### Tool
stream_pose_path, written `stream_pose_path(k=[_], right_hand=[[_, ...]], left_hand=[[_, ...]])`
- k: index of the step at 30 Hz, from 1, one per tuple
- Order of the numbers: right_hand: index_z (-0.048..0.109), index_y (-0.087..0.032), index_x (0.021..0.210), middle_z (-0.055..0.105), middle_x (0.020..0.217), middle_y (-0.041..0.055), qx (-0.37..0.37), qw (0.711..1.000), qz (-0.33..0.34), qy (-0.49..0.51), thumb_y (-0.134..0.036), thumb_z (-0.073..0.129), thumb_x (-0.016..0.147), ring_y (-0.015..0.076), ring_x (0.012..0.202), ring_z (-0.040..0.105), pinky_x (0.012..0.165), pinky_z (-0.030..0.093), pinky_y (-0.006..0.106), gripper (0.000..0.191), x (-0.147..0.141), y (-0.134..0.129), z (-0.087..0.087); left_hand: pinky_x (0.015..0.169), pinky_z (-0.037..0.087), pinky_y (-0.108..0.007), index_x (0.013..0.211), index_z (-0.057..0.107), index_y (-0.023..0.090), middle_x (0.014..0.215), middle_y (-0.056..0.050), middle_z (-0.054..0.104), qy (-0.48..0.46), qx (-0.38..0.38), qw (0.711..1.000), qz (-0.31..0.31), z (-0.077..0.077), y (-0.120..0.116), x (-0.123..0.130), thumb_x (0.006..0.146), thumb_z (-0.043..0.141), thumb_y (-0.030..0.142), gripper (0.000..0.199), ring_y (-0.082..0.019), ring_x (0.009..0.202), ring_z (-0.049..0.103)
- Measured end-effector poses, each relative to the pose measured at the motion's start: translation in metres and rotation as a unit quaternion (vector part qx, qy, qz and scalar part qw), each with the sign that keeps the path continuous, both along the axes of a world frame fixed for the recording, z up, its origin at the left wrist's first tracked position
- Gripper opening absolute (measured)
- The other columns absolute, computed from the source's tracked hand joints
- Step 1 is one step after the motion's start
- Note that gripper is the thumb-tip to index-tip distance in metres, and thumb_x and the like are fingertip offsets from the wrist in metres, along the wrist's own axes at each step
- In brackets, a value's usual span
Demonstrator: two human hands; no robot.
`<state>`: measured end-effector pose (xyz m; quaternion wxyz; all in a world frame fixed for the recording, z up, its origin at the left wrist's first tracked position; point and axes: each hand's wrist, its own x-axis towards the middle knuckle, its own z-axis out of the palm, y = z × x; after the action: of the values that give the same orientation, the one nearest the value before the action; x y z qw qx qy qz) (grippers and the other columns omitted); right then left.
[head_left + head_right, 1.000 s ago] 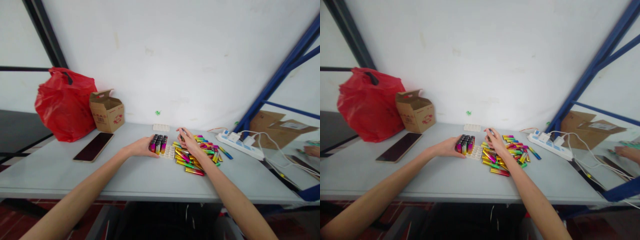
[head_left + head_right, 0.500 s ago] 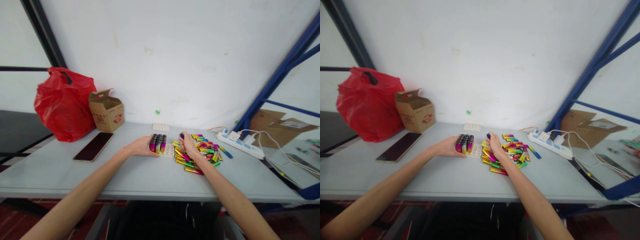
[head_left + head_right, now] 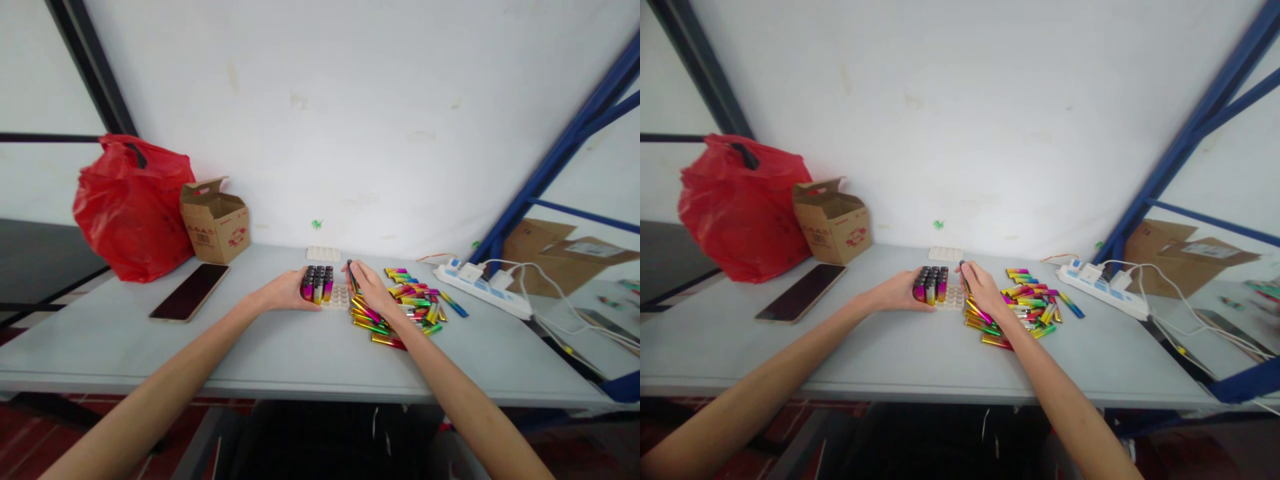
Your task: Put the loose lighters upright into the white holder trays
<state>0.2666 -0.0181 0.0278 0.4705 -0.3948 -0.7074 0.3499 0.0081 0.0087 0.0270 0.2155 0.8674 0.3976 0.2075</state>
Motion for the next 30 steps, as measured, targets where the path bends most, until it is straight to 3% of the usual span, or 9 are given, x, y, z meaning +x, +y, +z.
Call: stream_pose_path(k=[3, 5, 8, 15, 20, 26, 30], right_hand=[[0.062, -0.020, 0.087, 0.062, 0.086, 0.0039, 0.137, 0.981, -0.030, -0.131, -0.062, 0.052, 0.099, 0.0177, 0.079, 0.057, 0.075, 0.047, 0.030, 0.045, -0.002, -0.008, 0.005], [0.062, -0.020, 0.080, 0.061, 0.078, 0.0024, 0.167, 0.968, -0.029, -0.184, -0.060, 0.054, 0.099, 0.0164, 0.073, 0.055, 0.071, 0.045, 0.029, 0.044, -0.004, -0.012, 0.005], [0.066, -0.019, 0.083, 0.062, 0.068, -0.0007, 0.138, 0.968, -0.014, -0.209, -0.058, 0.057, 0.098, 0.0138, 0.062, 0.053, 0.062, 0.042, 0.026, 0.043, -0.007, -0.015, 0.002], [0.071, -0.019, 0.093, 0.071, 0.073, 0.0021, 0.137, 0.965, -0.002, -0.225, -0.061, 0.057, 0.099, 0.0152, 0.062, 0.060, 0.063, 0.043, 0.026, 0.045, -0.009, -0.011, -0.005], [0.069, -0.019, 0.087, 0.070, 0.074, 0.0032, 0.170, 0.950, -0.001, -0.262, -0.061, 0.052, 0.101, 0.0153, 0.062, 0.056, 0.062, 0.040, 0.026, 0.047, -0.007, -0.010, -0.003], [0.067, -0.022, 0.083, 0.068, 0.070, 0.0009, 0.137, 0.950, -0.017, -0.281, -0.059, 0.058, 0.099, 0.0151, 0.060, 0.054, 0.061, 0.035, 0.027, 0.042, -0.010, -0.011, -0.006], [0.065, -0.022, 0.074, 0.069, 0.072, 0.0021, 0.120, 0.935, -0.025, -0.333, -0.059, 0.061, 0.097, 0.0154, 0.062, 0.055, 0.061, 0.033, 0.027, 0.044, -0.014, -0.011, -0.007]], left_hand=[[0.078, 0.056, -0.036, 0.124, 0.058, 0.019, 0.110, -0.008, 0.075, -0.001, 0.002, 1.000, 0.002, 0.001, -0.001, 0.000, 0.065, 0.085, 0.061, 0.077, -0.029, 0.092, 0.073], [0.077, 0.056, -0.035, 0.123, 0.058, 0.019, 0.109, -0.008, 0.076, 0.001, 0.002, 1.000, 0.006, 0.001, -0.001, 0.000, 0.064, 0.085, 0.060, 0.076, -0.029, 0.091, 0.073], [0.076, 0.056, -0.034, 0.124, 0.058, 0.019, 0.108, -0.007, 0.076, 0.000, -0.005, 1.000, 0.004, 0.002, -0.002, 0.000, 0.065, 0.085, 0.059, 0.076, -0.028, 0.091, 0.072], [0.078, 0.056, -0.032, 0.125, 0.057, 0.019, 0.107, -0.005, 0.076, -0.007, -0.009, 1.000, -0.003, 0.002, -0.002, 0.000, 0.065, 0.085, 0.056, 0.076, -0.026, 0.092, 0.072], [0.079, 0.056, -0.033, 0.127, 0.057, 0.019, 0.109, -0.006, 0.076, -0.006, -0.012, 1.000, 0.007, 0.002, -0.002, 0.000, 0.064, 0.085, 0.057, 0.079, -0.027, 0.092, 0.072], [0.083, 0.055, -0.036, 0.129, 0.055, 0.020, 0.117, -0.009, 0.074, 0.008, -0.013, 1.000, 0.005, 0.004, -0.003, 0.001, 0.065, 0.083, 0.061, 0.082, -0.031, 0.102, 0.071], [0.077, 0.055, -0.035, 0.126, 0.056, 0.020, 0.111, -0.008, 0.075, 0.015, -0.017, 1.000, 0.013, 0.005, -0.004, 0.001, 0.064, 0.083, 0.060, 0.078, -0.030, 0.095, 0.073]])
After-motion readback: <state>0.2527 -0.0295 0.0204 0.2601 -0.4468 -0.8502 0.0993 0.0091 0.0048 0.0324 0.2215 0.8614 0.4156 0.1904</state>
